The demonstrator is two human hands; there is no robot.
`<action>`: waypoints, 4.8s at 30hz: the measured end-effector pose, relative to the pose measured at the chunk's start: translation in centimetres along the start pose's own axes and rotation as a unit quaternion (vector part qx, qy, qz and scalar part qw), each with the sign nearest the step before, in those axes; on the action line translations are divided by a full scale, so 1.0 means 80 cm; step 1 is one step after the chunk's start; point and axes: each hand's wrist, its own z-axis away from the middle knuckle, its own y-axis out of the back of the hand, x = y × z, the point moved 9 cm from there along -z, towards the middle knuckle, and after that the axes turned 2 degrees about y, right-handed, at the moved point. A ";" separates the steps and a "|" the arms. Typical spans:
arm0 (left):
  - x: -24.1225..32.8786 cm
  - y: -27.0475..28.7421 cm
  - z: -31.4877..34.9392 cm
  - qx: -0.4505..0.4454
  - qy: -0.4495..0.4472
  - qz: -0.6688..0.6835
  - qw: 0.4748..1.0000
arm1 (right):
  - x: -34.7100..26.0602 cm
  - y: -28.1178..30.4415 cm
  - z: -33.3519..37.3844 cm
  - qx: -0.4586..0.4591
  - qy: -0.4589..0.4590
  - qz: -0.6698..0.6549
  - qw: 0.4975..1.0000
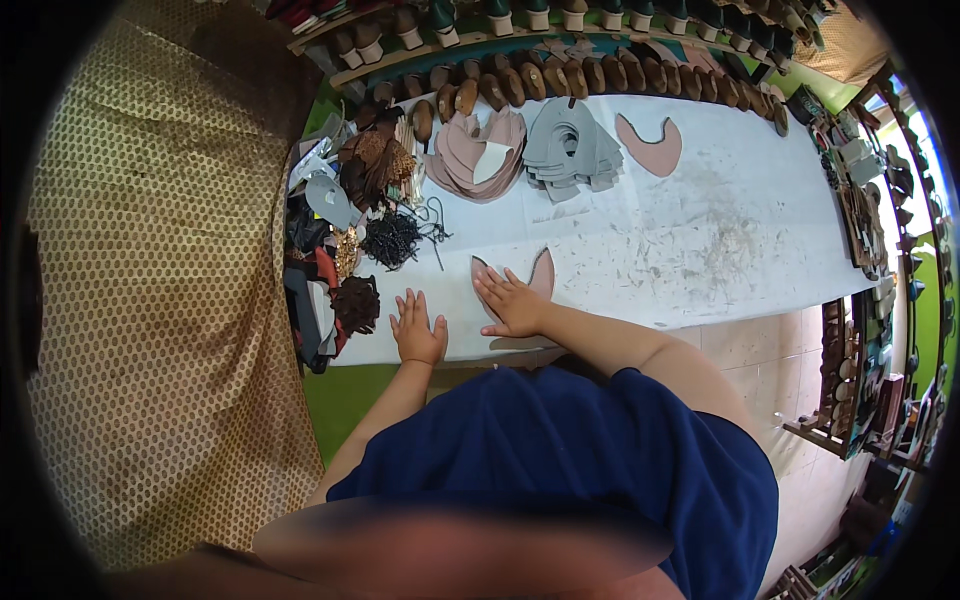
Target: Manually aligning and assembling leather shoe upper components on a workbench.
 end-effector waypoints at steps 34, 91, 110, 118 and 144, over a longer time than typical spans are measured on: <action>-0.001 -0.003 0.000 0.021 0.002 -0.016 1.000 | 0.005 -0.027 0.104 0.034 0.061 0.098 0.993; 0.094 -0.048 -0.022 -0.243 0.339 -0.005 0.909 | 0.438 0.297 0.163 0.377 -0.182 -0.015 0.908; 0.088 -0.059 -0.020 -0.264 0.315 0.011 0.912 | 0.264 0.265 -0.118 0.283 -0.101 -0.048 0.953; 0.087 -0.056 -0.021 -0.259 0.305 0.016 0.916 | 0.237 0.308 -0.088 0.292 -0.189 -0.338 0.874; 0.079 -0.030 0.033 -0.094 0.048 -0.022 0.994 | 0.155 0.162 0.024 -0.001 -0.264 -0.126 0.956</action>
